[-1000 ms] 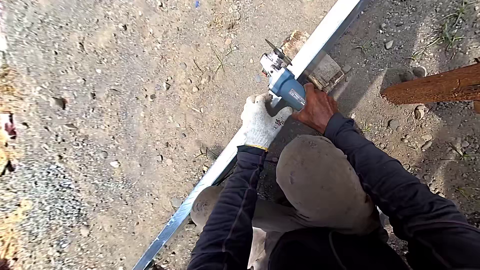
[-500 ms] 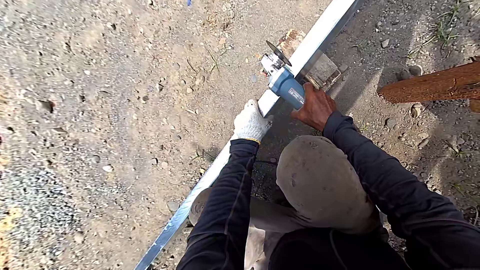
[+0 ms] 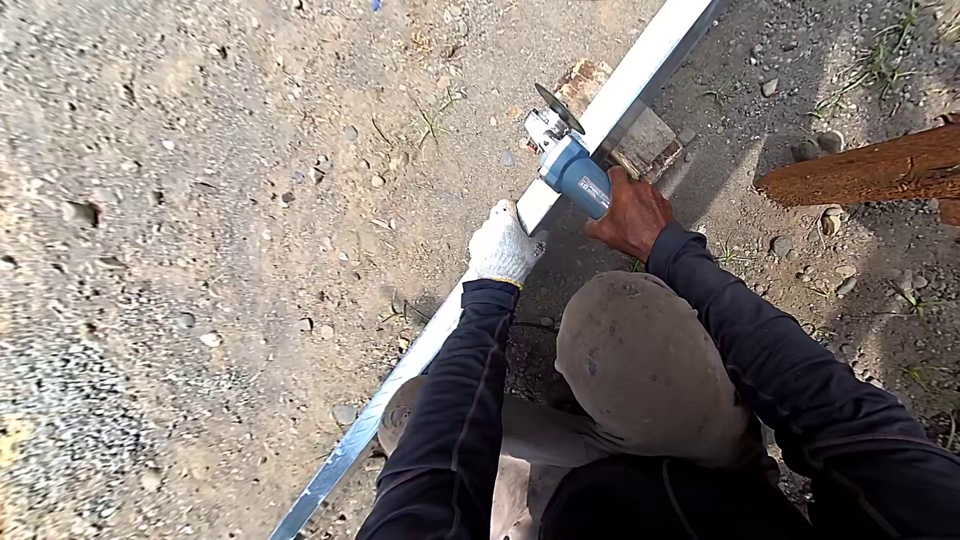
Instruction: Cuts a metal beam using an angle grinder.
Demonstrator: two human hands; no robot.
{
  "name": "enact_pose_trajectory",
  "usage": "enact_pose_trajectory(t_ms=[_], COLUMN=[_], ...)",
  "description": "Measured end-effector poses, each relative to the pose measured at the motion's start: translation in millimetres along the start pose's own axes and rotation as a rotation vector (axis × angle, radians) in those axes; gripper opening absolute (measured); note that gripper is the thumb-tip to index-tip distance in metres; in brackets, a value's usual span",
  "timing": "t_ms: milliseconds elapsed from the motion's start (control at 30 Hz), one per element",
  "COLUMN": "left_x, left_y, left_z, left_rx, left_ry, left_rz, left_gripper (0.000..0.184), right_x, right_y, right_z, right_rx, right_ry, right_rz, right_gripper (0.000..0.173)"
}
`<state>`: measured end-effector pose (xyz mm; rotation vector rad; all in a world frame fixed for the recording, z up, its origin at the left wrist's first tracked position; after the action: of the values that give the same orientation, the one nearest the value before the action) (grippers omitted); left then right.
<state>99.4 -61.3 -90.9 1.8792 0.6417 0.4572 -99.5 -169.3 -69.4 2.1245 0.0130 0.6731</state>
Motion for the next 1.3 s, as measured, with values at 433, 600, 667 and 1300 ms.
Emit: enact_pose_trajectory(t_ms=[433, 600, 667, 1300], left_x=[-0.3, -0.3, -0.5, 1.0], left_y=[-0.6, -0.1, 0.3, -0.5], left_z=[0.6, -0.7, -0.4, -0.2], left_rx=[-0.001, 0.0, -0.003, -0.017], left_ry=[-0.022, -0.019, -0.025, -0.019], left_rz=[-0.002, -0.001, 0.001, -0.013], left_gripper=[0.068, 0.069, 0.068, 0.066], right_x=[-1.1, -1.2, -1.3, 0.0], right_y=[0.0, -0.6, 0.1, 1.4], right_z=[1.4, 1.7, 1.7, 0.9], right_rx=[0.012, 0.01, 0.007, 0.013], right_ry=[-0.003, -0.001, 0.0, -0.008], right_rz=[0.003, 0.006, 0.009, -0.007], right_gripper=[0.086, 0.086, 0.085, 0.083])
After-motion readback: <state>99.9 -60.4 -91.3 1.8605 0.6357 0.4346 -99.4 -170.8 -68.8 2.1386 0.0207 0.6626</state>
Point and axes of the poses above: each hand's wrist, its own z-axis towards the middle knuckle, its own y-axis out of the back of the hand, x = y × z, the point moved 9 cm from there along z, towards the middle knuckle, and after that the axes turned 1 degree about x, right-handed, at the moved point
